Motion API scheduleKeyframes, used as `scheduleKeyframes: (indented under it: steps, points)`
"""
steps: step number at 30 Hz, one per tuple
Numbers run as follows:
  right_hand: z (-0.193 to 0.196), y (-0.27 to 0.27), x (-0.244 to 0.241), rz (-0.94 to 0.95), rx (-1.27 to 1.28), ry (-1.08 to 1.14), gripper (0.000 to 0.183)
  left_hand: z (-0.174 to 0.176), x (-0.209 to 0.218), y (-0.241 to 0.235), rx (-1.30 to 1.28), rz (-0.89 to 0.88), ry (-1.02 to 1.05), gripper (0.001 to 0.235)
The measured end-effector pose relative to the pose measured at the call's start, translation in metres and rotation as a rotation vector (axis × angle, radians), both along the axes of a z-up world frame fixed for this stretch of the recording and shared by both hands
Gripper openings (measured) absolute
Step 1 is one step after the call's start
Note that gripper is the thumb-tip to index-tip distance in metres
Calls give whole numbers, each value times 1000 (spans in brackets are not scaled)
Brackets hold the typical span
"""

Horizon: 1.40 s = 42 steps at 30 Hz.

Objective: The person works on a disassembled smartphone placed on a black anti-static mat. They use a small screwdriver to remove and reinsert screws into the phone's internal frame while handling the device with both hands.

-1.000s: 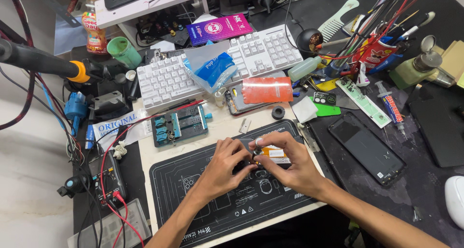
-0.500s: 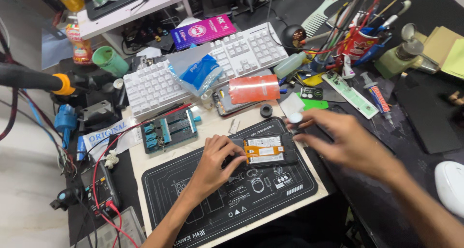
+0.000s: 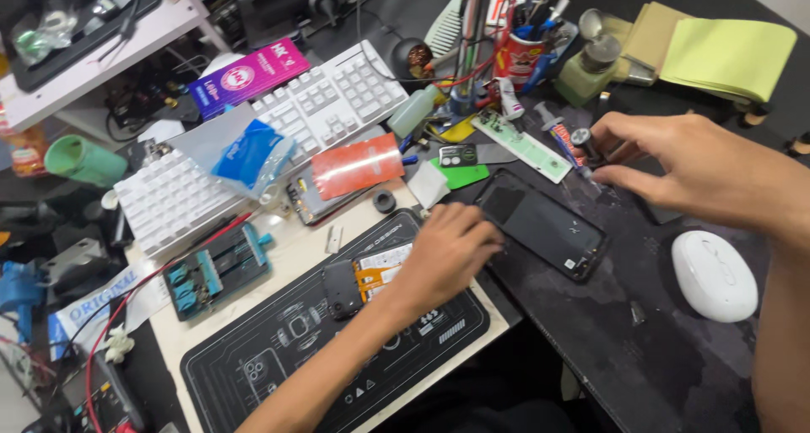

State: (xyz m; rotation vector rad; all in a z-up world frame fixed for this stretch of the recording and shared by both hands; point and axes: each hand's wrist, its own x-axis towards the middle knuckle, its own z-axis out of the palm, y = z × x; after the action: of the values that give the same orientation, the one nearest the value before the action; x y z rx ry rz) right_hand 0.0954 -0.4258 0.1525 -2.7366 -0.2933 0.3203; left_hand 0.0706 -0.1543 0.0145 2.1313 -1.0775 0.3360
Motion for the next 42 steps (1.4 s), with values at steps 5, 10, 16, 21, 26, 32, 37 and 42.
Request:
scheduleKeyframes:
  steps: [5,10,16,21,26,32,37,42]
  points:
    - [3,-13,0,18,26,-56,41,-14,15,-66,11,-43,-17,13]
    - [-6,-19,6,38,9,-58,40,-22,25,-87,16,-35,6,16]
    - [-13,-26,9,-40,-9,-33,36,-19,22,-78,-23,-38,32,18]
    - [-22,-21,12,26,52,-111,37,-15,14,-44,27,25,-40,14]
    - [-25,-3,13,28,36,-86,37,-4,-4,19,60,93,-60,21]
    - [-26,15,10,35,26,-60,34,9,-29,90,175,198,23,55]
    - [-29,46,1,21,191,-175,35,11,-40,113,210,249,82,70]
    - [-75,97,-16,45,810,-237,35,5,-43,117,237,236,61,76]
